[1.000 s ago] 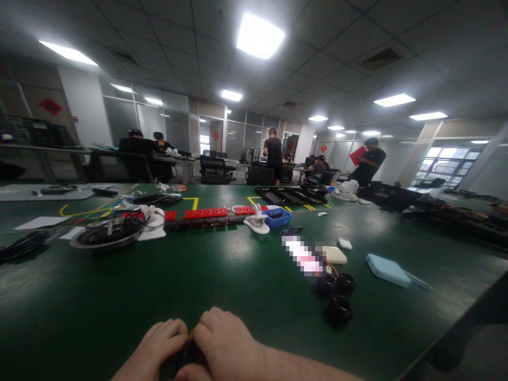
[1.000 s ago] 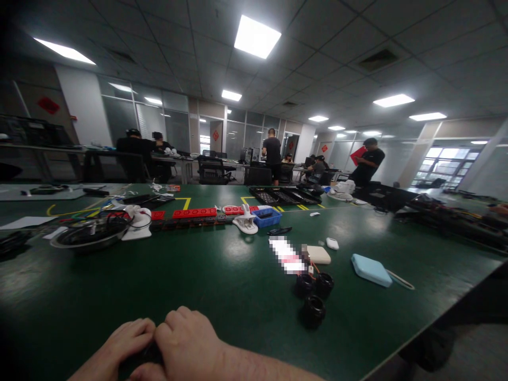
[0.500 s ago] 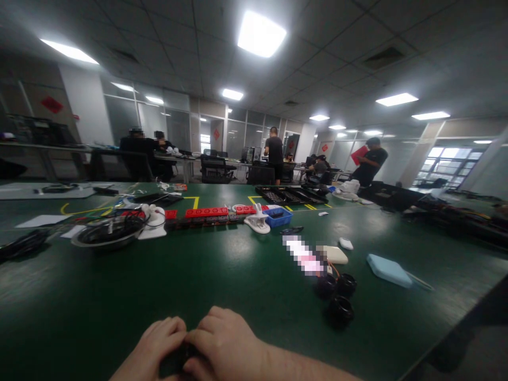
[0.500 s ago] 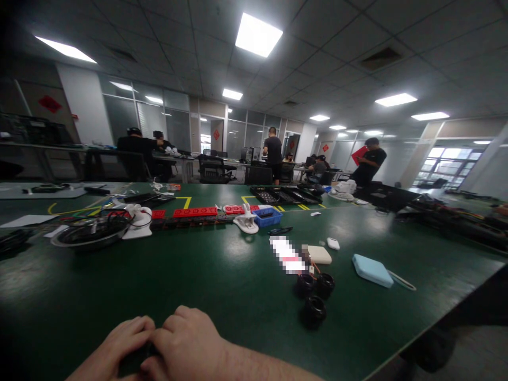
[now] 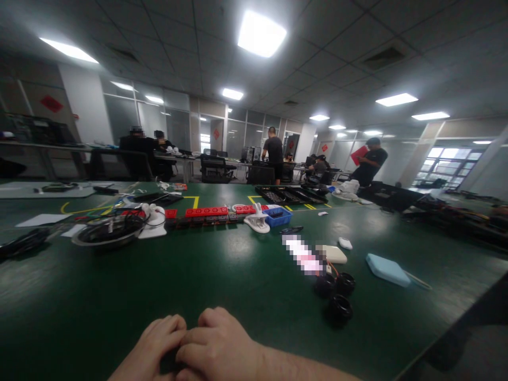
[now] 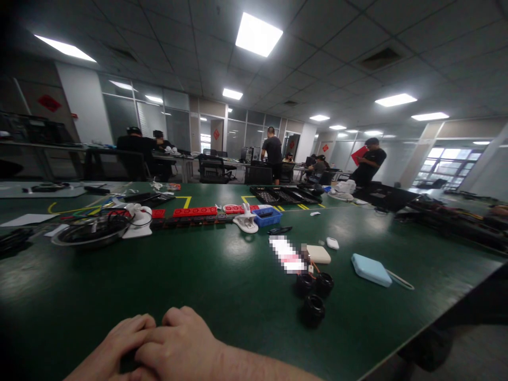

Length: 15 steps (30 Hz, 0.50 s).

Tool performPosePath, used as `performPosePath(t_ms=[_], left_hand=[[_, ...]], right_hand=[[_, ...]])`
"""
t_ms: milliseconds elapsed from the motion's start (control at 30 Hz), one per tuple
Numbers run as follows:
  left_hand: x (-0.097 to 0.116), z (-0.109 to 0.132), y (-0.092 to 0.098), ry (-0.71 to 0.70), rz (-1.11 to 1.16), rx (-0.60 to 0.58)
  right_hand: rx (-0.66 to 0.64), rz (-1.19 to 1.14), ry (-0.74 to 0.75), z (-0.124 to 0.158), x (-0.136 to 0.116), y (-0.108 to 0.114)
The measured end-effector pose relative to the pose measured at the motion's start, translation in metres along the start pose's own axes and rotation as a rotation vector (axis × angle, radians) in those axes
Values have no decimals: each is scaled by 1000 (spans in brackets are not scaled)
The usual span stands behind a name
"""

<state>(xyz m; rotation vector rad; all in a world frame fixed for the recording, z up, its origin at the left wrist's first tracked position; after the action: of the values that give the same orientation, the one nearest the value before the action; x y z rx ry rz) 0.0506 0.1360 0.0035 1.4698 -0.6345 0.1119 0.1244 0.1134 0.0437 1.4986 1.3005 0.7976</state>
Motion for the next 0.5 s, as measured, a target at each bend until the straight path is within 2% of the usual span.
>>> performPosePath(t_ms=[100,300,500], left_hand=[[2,0,3,33,-14,13],[9,0,4,41,-11,-65],[1,-1,7,71,3,-2]], right_hand=[[44,17,19,1,-3,0],[52,67,61,1,-11,-4],[112,79,106,2,-12,-5]])
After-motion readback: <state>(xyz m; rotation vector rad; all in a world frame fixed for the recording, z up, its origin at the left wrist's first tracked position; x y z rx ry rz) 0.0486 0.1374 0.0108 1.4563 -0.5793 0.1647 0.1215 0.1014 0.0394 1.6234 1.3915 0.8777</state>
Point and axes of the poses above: each hand's wrist, its own z-axis away from the middle knuckle, its own y-axis out of the back of the hand, x = y × z, the point moved 8 cm from there along -z, towards the middle knuckle, and after that the axes turned 8 degrees about -z, right-handed, at the moved point
